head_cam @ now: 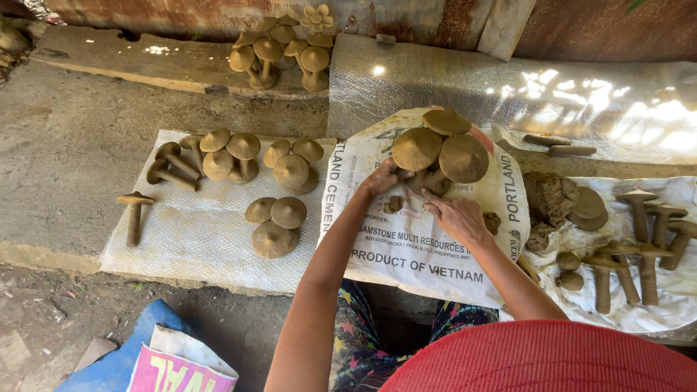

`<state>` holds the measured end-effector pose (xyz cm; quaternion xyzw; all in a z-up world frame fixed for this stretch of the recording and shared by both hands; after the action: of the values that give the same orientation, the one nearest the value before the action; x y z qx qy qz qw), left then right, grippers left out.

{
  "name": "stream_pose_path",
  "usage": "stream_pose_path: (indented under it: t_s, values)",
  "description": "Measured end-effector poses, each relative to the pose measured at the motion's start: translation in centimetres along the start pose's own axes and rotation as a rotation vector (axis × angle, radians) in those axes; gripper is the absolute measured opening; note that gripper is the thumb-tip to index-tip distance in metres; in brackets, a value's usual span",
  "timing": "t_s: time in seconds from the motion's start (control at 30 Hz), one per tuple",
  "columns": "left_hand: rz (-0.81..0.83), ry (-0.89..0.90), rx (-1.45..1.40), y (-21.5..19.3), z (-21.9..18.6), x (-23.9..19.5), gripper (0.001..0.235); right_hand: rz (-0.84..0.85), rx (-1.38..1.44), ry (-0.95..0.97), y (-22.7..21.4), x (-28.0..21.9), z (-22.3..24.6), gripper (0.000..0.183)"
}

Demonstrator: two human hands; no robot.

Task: The person shapes and attaches clay pieces to form decorative mushrooms by hand, joining the stems and caps while working on a sack on the floor.

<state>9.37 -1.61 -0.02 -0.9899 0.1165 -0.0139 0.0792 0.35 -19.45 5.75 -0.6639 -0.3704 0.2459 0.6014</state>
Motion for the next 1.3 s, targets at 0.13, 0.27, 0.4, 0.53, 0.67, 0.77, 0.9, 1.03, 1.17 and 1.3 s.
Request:
stream_pose_path:
  t_s: [0.13,0.27,0.4,0.53,0.67,0.77,0.9,1.03,1.17,1.3]
  values:
    - [-0.040,0.057,0.039,-0.9,-0.5,0.1,0.034,-0.044,0.056,0.021,0.4,0.5,-1.5,0.039]
    - [-0.117,-0.046,0.130,-1.3,-0.1,-0.4,0.033,-0.074,0.016,-0.055,1.1,0.6,-0.6,0.048]
    - [-0.119,-0.045,0.109,-1.2,-0.4,-0.4,0.032,-0.027,0.065,-0.060,1.1,0.7,-1.2,0.045]
    - [-0.138,0.062,0.239,-0.7,-0.4,-0.4,0.028,-0.049,-0.043,-0.064,1.4,1.0,-0.8,0.050]
    - [-0.148,0.166,0.257,-0.2,-1.2,-0.2,0.030,-0.139,0.067,-0.142,-0.1,-1.2,-1.4,0.048]
    - [-0.148,0.114,0.324,-0.6,-0.3,0.2,0.028,-0.142,0.011,-0.121,-1.5,-1.2,-3.5,0.052]
    - [-0.154,0.130,0.338,-0.5,0.2,0.7,0.028,0.070,0.062,-0.024,0.3,-0.5,-3.9,0.049]
    - [-0.119,0.129,0.271,-0.5,0.6,1.0,0.030,0.085,0.000,-0.127,-0.6,-0.6,-3.0,0.052]
    - [-0.087,0.089,0.255,-0.8,0.4,1.3,0.030,0.114,-0.014,-0.118,-0.5,-0.4,-2.7,0.053]
    - [-0.094,0.055,0.283,-0.9,-0.9,0.7,0.030,0.035,0.129,-0.184,1.2,-0.7,-3.1,0.046]
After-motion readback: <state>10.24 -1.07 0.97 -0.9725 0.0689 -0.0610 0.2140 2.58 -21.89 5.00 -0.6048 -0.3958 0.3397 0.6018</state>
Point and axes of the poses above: each hand's wrist, its own x-axis towards the middle knuckle, its own y-axis out of the palm, z = x × y, the point moved 9 cm from there along x, towards the middle knuckle, and after that the axes turned 13 degrees about -y, right-handed, at the moved point
